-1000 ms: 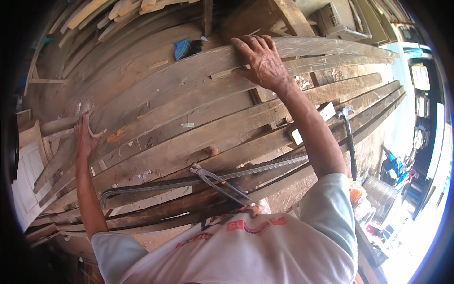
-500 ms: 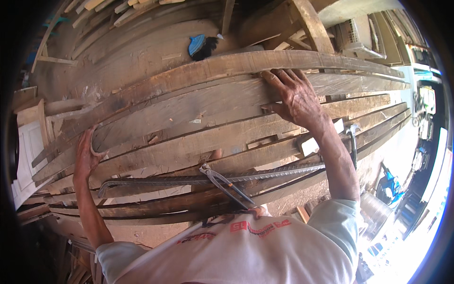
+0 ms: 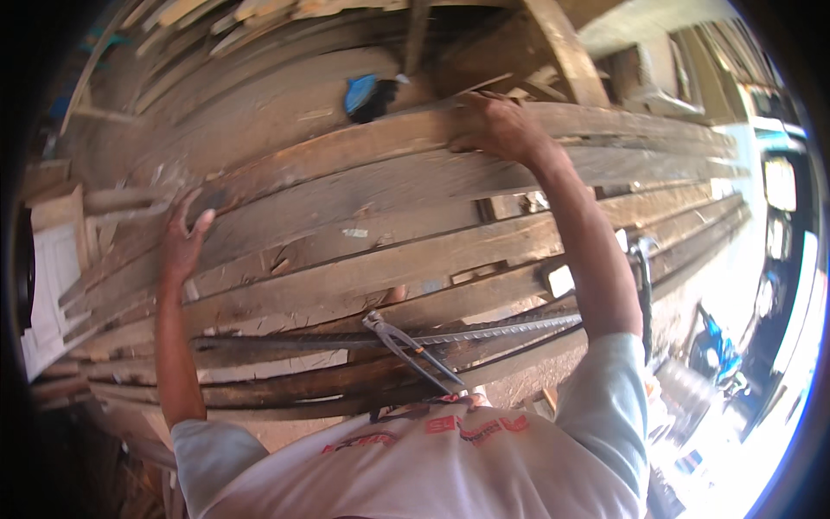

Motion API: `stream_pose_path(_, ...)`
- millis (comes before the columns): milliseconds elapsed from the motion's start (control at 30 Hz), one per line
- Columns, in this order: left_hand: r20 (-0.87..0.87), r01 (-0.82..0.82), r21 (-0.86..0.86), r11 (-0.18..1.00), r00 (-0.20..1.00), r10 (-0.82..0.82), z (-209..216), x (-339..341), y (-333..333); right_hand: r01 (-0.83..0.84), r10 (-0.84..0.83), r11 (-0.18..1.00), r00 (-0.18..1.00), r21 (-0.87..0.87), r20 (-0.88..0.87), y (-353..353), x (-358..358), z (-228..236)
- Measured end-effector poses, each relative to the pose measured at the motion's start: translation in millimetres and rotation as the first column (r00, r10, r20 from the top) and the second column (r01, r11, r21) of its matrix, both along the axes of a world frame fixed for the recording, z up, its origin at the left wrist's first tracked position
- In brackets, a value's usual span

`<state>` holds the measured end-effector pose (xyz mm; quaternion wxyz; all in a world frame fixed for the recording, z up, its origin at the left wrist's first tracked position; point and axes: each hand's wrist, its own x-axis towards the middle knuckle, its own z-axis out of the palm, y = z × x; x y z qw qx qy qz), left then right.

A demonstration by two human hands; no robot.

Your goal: The person uses a claw hammer to pry apart and break down a wooden structure, likely a pallet or frame, in a cluttered workshop. They repeatedly strike and lever the wood to separate pieces, then move the broken components aside.

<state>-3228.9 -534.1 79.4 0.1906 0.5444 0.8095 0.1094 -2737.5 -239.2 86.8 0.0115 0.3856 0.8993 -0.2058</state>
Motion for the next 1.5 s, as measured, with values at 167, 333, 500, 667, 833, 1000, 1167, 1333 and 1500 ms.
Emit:
stream_pose_path(167,0.153,0.050,-0.193,0.980,0.988,-0.020,-5,-25,38,-0.097,0.094,0.995,0.940,-0.007,0.328,20,-7,-34)
stream_pose_path(333,0.081,0.114,-0.414,0.903,0.993,-0.088,-24,-59,56,-0.150,0.130,0.987,0.953,0.052,0.274,13,-10,-21)
stream_pose_path(500,0.041,0.101,-0.241,0.965,0.995,-0.094,-30,-61,44,-0.153,0.120,0.976,0.972,0.157,0.201,8,2,-36)
stream_pose_path(667,0.043,0.118,-0.021,0.993,0.992,-0.117,-14,-43,46,-0.183,0.137,0.939,0.975,0.290,0.173,3,-3,-20)
stream_pose_path(833,-0.046,0.139,0.050,0.989,0.990,-0.136,12,-41,44,-0.187,0.156,0.860,0.982,0.475,0.106,-13,19,15)
stream_pose_path(1000,-0.115,0.165,0.063,0.984,0.981,-0.157,45,-57,-18,-0.204,0.191,0.883,0.979,0.423,0.073,-34,18,70)
stream_pose_path(1167,-0.193,0.141,-0.020,0.990,0.971,-0.142,108,16,-50,-0.129,0.087,0.922,0.988,0.365,0.130,-108,63,107)
stream_pose_path(1333,-0.211,0.134,-0.199,0.971,0.962,-0.176,119,56,-123,-0.110,0.075,0.962,0.987,0.250,0.144,-177,90,113)
stream_pose_path(1500,0.000,0.074,-0.139,0.988,0.997,-0.075,98,85,-166,-0.082,0.070,0.996,0.966,0.036,0.248,-200,91,102)
